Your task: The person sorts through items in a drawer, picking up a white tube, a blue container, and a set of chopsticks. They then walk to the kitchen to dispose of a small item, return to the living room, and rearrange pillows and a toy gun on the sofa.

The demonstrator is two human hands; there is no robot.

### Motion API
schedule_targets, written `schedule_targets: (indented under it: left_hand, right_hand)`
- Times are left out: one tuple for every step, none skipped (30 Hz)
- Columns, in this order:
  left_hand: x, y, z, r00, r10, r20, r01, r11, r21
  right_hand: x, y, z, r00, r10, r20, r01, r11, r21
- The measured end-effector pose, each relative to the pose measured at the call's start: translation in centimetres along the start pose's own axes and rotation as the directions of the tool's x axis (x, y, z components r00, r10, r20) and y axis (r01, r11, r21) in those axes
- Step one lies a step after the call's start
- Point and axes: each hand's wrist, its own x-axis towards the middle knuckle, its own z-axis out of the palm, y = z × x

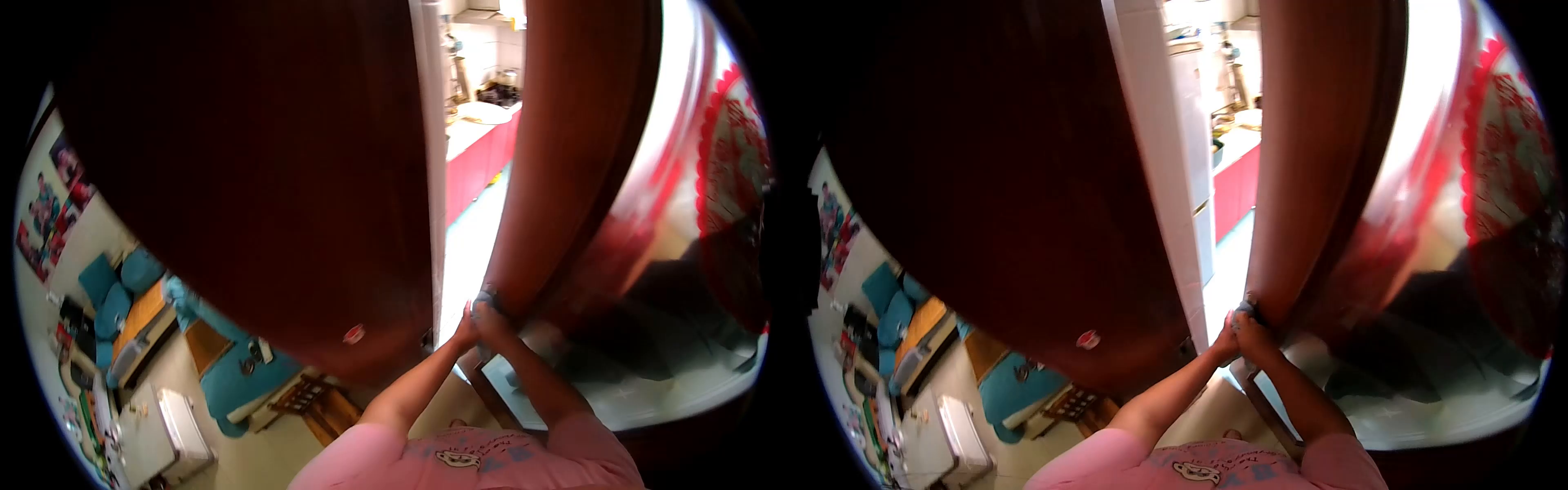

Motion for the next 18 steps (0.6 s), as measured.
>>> schedule_targets:
  left_hand:
    - [-0.6, -0.2, -0.3, 1.0, 0.025, 0.002, -0.025, 0.998, -0.049]
    - [-0.8, -0.7, -0.3, 0.999, 0.052, -0.001, -0.052, 0.994, -0.096]
    - [-1.0, -1.4, -0.1, 0.997, 0.083, -0.008, -0.083, 0.986, -0.142]
    - [-1.2, -0.6, 0.4, 0.998, 0.01, -0.065, -0.03, 0.951, -0.307]
    - [-2.6, -0.2, -0.5, 0.988, -0.153, -0.003, 0.153, 0.987, -0.053]
    - [-4.4, 2.8, -0.5, 0.994, -0.093, -0.062, 0.09, 0.994, -0.056]
    - [-6.1, 4.1, -0.8, 0.993, -0.033, -0.116, 0.027, 0.998, -0.052]
    - [-6.9, 3.7, -0.9, 0.993, -0.05, -0.109, 0.046, 0.998, -0.044]
    - [-7.8, 4.2, -1.3, 0.993, -0.069, -0.098, 0.065, 0.997, -0.036]
    - [-8.8, 4.7, -2.1, 0.973, -0.231, 0.002, 0.23, 0.971, -0.07]
    - [-9.9, 4.8, -3.0, 0.974, -0.226, -0.018, 0.224, 0.971, -0.081]
    - [-10.2, 4.1, -3.1, 0.986, -0.152, -0.068, 0.147, 0.987, -0.067]
    - [-10.1, 3.1, -2.9, 0.99, -0.075, -0.116, 0.07, 0.996, -0.048]
    - [-9.9, 1.9, -2.8, 0.987, 0.002, -0.159, -0.005, 1.0, -0.021]
    - [-10.1, 0.8, -2.5, 0.978, 0.076, -0.196, -0.076, 0.997, 0.008]
    - [-10.8, 0.2, -2.5, 0.963, 0.15, -0.226, -0.145, 0.989, 0.04]
    - [-11.8, -0.7, -2.8, 0.942, 0.223, -0.252, -0.211, 0.975, 0.072]
    - [-13.4, -0.3, -3.2, 0.957, 0.161, -0.24, -0.212, 0.955, -0.207]
  right_hand:
    - [-0.8, -1.5, -0.4, 0.999, -0.021, 0.036, 0.021, 1.0, -0.005]
    - [-2.4, -3.7, -2.2, 0.997, -0.083, -0.008, 0.082, 0.996, -0.024]
    - [-3.3, -5.4, -2.8, 0.988, -0.149, -0.051, 0.147, 0.988, -0.045]
    - [-3.4, -5.5, -1.8, 0.994, -0.1, -0.041, 0.096, 0.993, -0.073]
    - [-3.5, -5.7, -0.9, 0.998, -0.054, -0.033, 0.05, 0.993, -0.108]
    - [-3.8, -6.0, -1.0, 0.999, -0.008, 0.04, 0.01, 0.999, -0.037]
    - [-4.2, -6.4, -1.1, 0.993, 0.037, 0.113, -0.04, 0.999, 0.028]
    - [-4.8, -7.0, -0.7, 0.998, -0.04, 0.042, 0.04, 0.999, -0.011]
    - [-5.2, -7.8, -0.4, 0.993, -0.116, -0.028, 0.115, 0.992, -0.049]
    - [-5.7, -9.0, -0.6, 0.996, -0.086, 0.01, 0.086, 0.996, -0.027]
    - [-5.6, -9.3, 0.4, 0.995, -0.101, 0.024, 0.102, 0.994, -0.037]
    - [-5.8, -9.4, 1.0, 0.992, -0.128, 0.001, 0.128, 0.991, -0.045]
    - [-6.0, -9.4, 1.6, 0.988, -0.155, -0.024, 0.153, 0.987, -0.053]
    - [-6.4, -9.7, 2.3, 0.979, -0.197, -0.047, 0.197, 0.98, -0.006]
    - [-6.8, -10.3, 2.9, 0.98, -0.197, -0.038, 0.197, 0.98, -0.01]
    - [-7.5, -11.0, 3.4, 0.981, -0.192, -0.041, 0.191, 0.981, -0.017]
    - [-8.2, -11.8, 4.1, 0.982, -0.184, -0.045, 0.183, 0.983, -0.025]
    - [-9.5, -13.0, 5.2, 0.974, -0.214, -0.072, 0.209, 0.975, -0.079]
